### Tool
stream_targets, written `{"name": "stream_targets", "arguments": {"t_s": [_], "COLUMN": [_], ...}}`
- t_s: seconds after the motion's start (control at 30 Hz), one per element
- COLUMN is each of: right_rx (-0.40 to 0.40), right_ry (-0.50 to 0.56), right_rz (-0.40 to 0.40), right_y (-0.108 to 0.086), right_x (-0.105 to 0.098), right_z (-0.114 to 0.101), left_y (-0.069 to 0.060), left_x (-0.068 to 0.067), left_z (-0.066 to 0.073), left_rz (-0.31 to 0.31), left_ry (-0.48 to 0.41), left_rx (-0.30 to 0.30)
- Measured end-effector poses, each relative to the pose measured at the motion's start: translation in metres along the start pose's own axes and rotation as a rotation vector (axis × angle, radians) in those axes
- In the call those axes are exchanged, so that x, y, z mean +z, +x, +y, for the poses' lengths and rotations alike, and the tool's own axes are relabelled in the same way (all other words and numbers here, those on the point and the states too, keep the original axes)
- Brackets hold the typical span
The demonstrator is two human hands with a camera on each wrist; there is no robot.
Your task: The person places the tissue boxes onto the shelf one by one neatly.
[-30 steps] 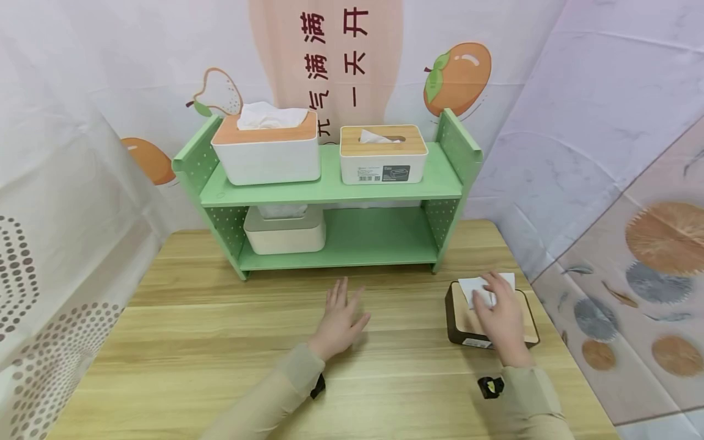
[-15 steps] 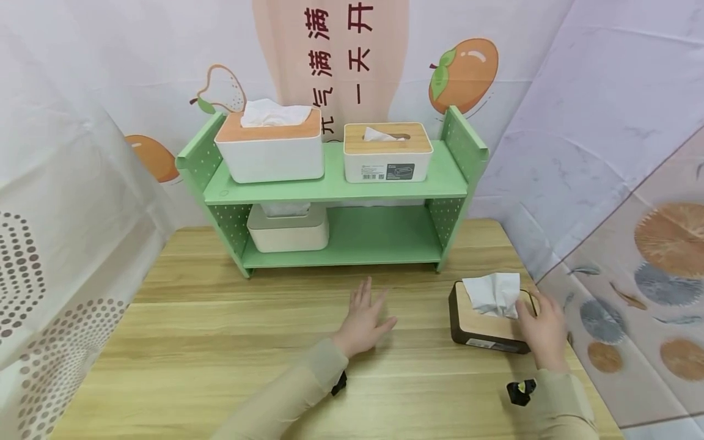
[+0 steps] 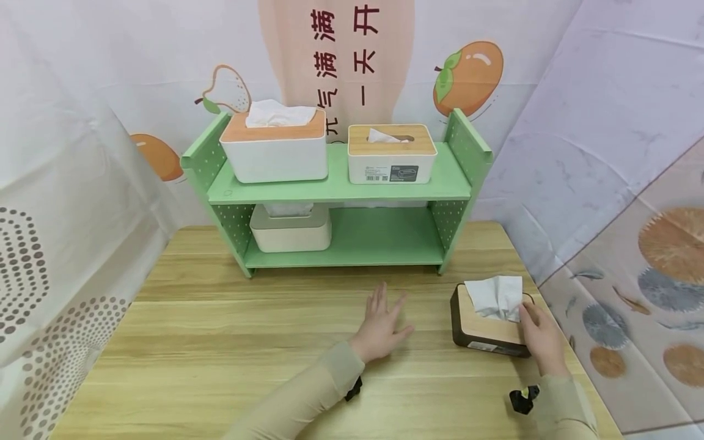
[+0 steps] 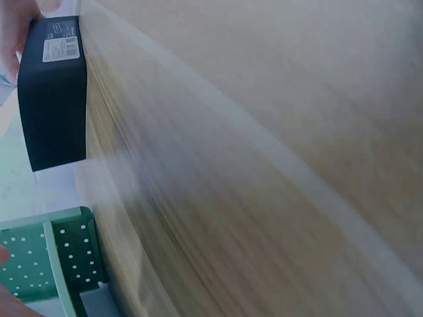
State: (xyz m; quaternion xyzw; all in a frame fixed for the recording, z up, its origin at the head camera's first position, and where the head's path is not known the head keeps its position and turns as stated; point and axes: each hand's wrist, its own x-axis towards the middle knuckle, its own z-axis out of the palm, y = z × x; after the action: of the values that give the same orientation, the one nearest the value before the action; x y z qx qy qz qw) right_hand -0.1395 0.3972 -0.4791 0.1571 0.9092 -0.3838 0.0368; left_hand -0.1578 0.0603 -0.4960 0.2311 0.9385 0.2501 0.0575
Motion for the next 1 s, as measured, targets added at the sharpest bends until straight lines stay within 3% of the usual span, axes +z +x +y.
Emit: {"name": "stream_targets", "arguments": {"t_s": [0.23, 0.5, 0.7, 1.0], "right_rx": [-0.028, -0.020, -0.068, -0.124], "right_ry": [-0.006, 0.040, 0.015, -0.010], "right_rz": [0.016, -0.018, -0.008, -0.098], "right_y": [-0.005, -0.012, -0.015, -0.018], "right_x": [0.006, 0.021, 0.035, 0.059], "right_z": [0.003, -0.009, -0.019, -0.035], "left_y": [0.000, -0.003, -0.002, -0.001], "left_x": [0.005, 0.013, 0.014, 0.015], "left_z": [0.011, 0.020, 0.022, 0.020], "left_rz": [-0.032, -0.051, -0.070, -0.108], "left_ry": [-0.033, -0.035, -0.097, -0.151], "left_rx": [-0.001, -0.005, -0.010, -0.034]}}
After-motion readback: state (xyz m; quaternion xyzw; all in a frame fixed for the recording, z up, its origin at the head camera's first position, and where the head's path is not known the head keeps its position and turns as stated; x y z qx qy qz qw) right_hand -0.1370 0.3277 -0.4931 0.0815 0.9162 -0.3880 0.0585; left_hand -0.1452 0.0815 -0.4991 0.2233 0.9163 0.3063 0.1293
